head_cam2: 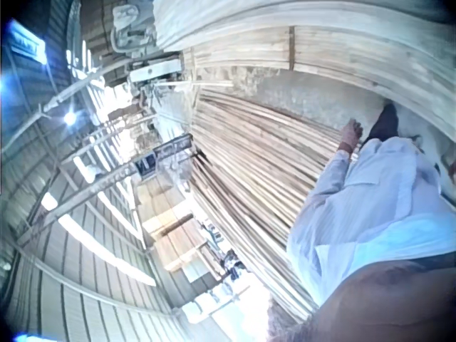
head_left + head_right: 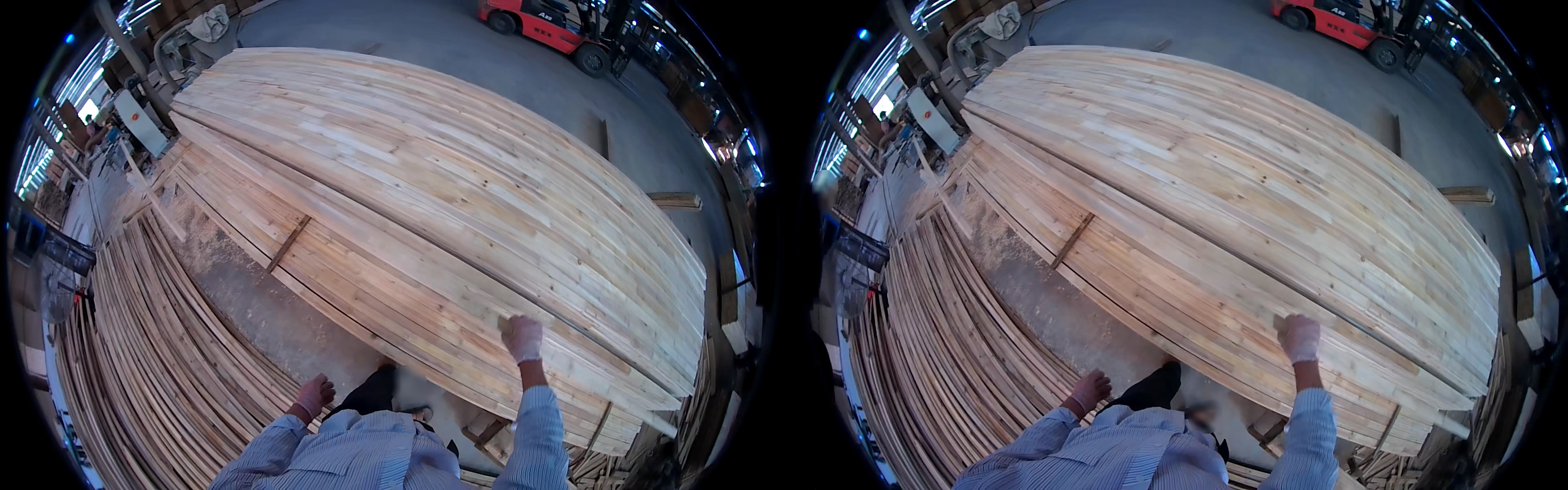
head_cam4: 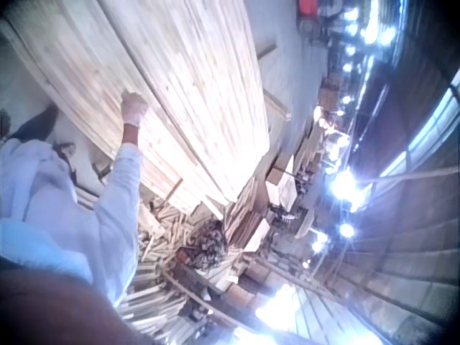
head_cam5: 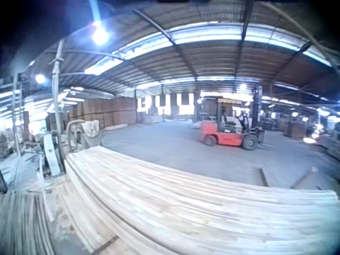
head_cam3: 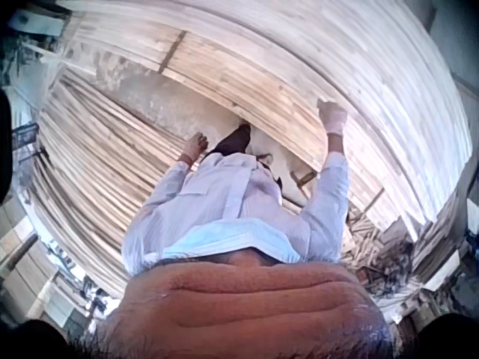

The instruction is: The person repeatedly picks up long wooden planks from a large stack and places them onto a separate pile on the floor. The action is performed continuously by hand, moving planks one at a time from the main stack to the new pile.

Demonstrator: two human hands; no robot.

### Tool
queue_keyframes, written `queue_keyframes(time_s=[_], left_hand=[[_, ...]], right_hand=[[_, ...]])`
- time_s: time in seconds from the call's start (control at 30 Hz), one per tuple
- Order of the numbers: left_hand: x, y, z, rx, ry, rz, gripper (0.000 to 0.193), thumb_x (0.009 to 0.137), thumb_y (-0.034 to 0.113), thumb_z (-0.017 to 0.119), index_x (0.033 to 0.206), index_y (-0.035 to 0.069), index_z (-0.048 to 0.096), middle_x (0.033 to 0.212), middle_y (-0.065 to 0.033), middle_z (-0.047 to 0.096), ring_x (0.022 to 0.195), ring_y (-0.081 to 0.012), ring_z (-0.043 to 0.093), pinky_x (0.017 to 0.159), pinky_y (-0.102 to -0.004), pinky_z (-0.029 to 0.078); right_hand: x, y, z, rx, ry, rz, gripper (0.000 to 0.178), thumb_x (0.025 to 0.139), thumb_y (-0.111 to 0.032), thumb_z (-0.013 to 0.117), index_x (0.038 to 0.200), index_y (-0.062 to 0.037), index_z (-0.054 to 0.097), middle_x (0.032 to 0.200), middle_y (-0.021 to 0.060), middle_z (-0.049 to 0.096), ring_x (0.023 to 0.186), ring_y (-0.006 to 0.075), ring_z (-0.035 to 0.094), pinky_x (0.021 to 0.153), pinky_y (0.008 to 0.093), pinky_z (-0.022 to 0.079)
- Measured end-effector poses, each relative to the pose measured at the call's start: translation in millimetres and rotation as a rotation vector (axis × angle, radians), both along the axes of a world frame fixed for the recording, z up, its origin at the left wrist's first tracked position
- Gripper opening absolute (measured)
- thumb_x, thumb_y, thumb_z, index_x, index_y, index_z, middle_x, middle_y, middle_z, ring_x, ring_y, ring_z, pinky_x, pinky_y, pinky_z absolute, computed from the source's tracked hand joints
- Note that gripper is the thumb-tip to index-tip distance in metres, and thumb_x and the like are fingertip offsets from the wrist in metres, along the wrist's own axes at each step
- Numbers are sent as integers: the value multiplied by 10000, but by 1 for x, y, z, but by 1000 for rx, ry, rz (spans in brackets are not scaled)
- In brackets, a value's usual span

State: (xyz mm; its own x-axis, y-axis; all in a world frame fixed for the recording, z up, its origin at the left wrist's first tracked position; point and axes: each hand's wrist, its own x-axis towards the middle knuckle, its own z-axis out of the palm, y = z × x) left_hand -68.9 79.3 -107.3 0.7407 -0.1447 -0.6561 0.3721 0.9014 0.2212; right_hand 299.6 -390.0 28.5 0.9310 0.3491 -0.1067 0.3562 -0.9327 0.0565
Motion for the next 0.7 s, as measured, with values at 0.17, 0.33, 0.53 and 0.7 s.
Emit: queue_keyframes(time_s=[0.17,0.33,0.53,0.7], left_hand=[[72,-50,15,185,15,-12,193,994,246,493,1135,129,554,1099,-72,622,973,-235,617,805,-332,524],[122,-116,30,-18,-238,119,155,1009,240,530,1070,118,604,998,-71,651,899,-235,631,789,-371,532],[121,-145,6,-27,2,216,183,976,241,601,1099,108,627,948,-96,672,833,-273,661,728,-415,570],[114,-149,-1,131,198,256,236,959,275,630,1094,81,623,922,-108,672,844,-302,677,749,-465,591]], right_hand=[[-111,12,13,114,166,43,222,781,-329,642,813,-119,708,788,139,689,755,347,683,674,484,532],[-220,35,35,164,499,-22,300,770,-384,671,806,-86,683,872,188,691,855,382,673,727,483,524],[-306,-40,55,454,523,-37,605,889,-424,673,1322,-14,573,1286,227,610,1153,373,565,1002,465,453],[-387,-164,40,285,311,-153,513,905,-436,586,1303,-115,632,1259,189,649,1176,416,591,989,557,456]])
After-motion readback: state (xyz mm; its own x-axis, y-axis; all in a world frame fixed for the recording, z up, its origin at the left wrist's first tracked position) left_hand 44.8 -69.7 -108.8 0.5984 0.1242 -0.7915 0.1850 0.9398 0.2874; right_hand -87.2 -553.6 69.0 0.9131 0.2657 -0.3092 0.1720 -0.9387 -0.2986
